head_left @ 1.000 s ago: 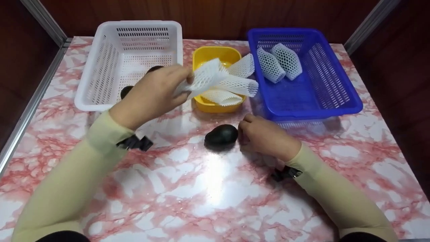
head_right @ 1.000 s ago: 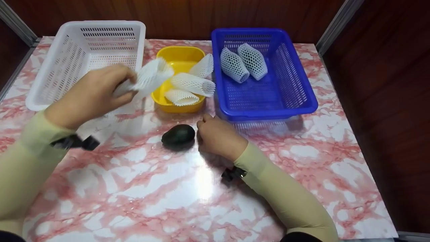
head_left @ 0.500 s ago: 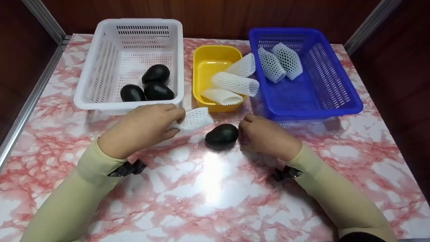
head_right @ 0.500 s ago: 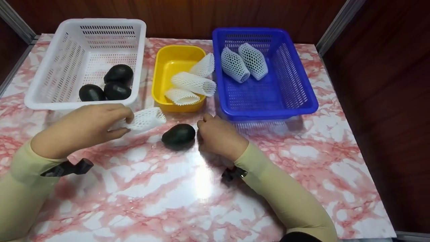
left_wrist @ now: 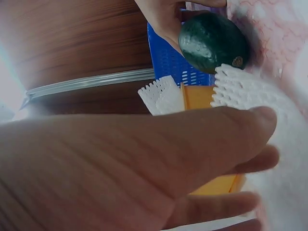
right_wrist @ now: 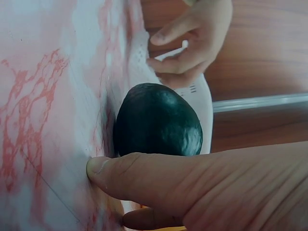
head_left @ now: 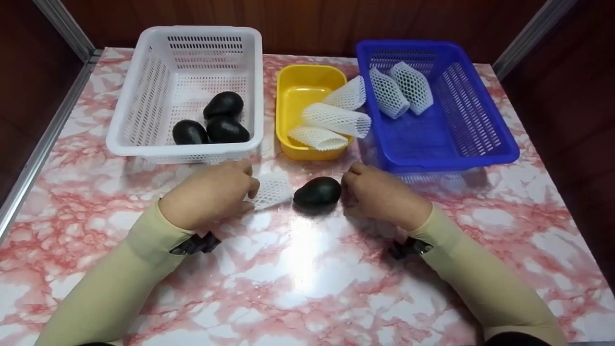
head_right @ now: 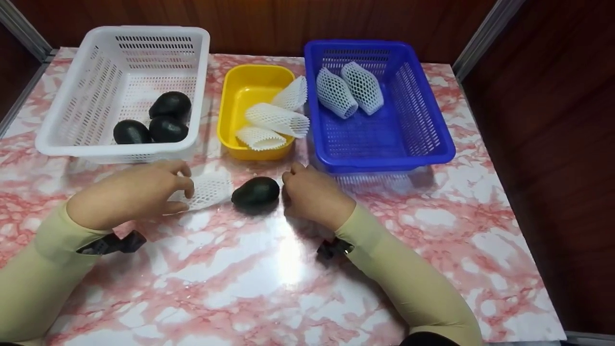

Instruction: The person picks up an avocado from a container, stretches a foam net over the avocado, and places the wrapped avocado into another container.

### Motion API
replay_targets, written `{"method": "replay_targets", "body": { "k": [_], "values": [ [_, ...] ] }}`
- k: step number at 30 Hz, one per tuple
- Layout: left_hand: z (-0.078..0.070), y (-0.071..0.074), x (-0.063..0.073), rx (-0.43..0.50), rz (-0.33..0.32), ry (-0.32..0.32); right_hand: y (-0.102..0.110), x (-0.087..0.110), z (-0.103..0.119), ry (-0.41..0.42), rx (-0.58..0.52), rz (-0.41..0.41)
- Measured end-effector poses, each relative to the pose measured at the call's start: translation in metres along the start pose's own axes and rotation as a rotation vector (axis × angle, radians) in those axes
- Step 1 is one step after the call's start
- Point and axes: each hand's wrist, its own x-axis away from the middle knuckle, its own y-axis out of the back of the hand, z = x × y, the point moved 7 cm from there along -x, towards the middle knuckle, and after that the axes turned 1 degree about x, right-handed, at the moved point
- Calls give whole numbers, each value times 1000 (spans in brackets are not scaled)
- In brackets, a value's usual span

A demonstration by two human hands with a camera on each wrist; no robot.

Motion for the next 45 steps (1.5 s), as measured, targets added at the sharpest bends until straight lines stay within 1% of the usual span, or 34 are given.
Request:
{"method": "replay_targets", "body": {
  "k": [6,10,15,18,22,26,29,33,35,38,41,44,45],
  "values": [
    [-8,9,-10,43,-142,-61,-1,1,0,1,1,-5],
    [-15,10,-18,43,-191,-96,-1,1,0,1,11,-11],
    [-22,-1,-27,76,-188,-141,-1,2,0,12,17,-24],
    [-23,-11,-31,83,-153,-150,-1,1,1,12,19,-21],
    [-19,-21,-33,48,-107,-137,-1,1,1,11,26,-14],
    [-17,-21,-34,68,-101,-127,0,1,1,19,25,-24],
    [-15,-17,-35,90,-106,-110,1,1,2,24,19,-31],
    [-15,-9,-34,99,-143,-84,1,1,2,22,19,-30],
    [-16,-5,-33,100,-154,-87,1,1,2,17,17,-25],
    [-17,-6,-32,109,-140,-99,1,1,1,4,16,-12],
    [-16,-8,-33,88,-145,-104,0,1,0,-3,12,-1],
    [-15,-9,-33,49,-185,-97,1,1,0,-7,15,3],
    [-15,-9,-34,36,-186,-95,1,1,0,-8,17,3]
  ]
}}
